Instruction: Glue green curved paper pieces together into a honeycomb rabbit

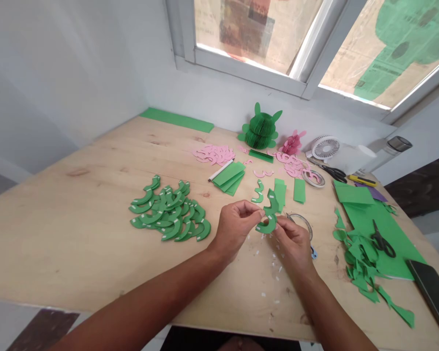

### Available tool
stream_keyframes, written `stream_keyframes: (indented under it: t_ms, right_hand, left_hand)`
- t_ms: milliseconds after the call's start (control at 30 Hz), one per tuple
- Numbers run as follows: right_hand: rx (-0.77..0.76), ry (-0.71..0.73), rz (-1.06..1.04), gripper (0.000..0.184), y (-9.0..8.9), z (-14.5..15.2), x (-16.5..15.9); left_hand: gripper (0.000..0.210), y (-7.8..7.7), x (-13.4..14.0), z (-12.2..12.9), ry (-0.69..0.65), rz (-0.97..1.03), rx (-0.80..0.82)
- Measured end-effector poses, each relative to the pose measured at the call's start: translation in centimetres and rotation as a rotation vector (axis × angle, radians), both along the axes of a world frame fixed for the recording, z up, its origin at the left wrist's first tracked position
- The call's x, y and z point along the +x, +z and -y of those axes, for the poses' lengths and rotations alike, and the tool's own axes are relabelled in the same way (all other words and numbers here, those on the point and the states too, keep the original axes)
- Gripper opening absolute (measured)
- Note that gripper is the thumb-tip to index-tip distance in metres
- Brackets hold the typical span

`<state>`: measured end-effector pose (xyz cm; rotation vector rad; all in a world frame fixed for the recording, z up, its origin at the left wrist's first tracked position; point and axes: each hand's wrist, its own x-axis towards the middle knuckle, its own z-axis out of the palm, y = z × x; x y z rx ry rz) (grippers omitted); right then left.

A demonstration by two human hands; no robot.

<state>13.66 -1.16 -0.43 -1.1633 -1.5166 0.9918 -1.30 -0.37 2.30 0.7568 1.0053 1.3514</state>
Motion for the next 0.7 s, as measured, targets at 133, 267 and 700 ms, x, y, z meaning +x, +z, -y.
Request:
stream_keyframes:
  t_ms: [133,267,700]
  right_hand:
    - [-0.002,-0.007,0.002,0.018,0.0,0.02,-0.08]
    - [0.0,-0.003,0.005,0.018,0.17,0.1,-0.09]
    - [0.023,0.009,0.027,0.017,0.18,0.02,-0.06]
  left_hand:
    - [0.007,-0.1,-0.01,-0.01,-0.002,0.005,0.012]
    - [0.007,-0.04,-0.01,0.01,-0.001,0.014,0.001]
    - [0.006,0.16,0.14,0.1,0.016,0.04,-0.017]
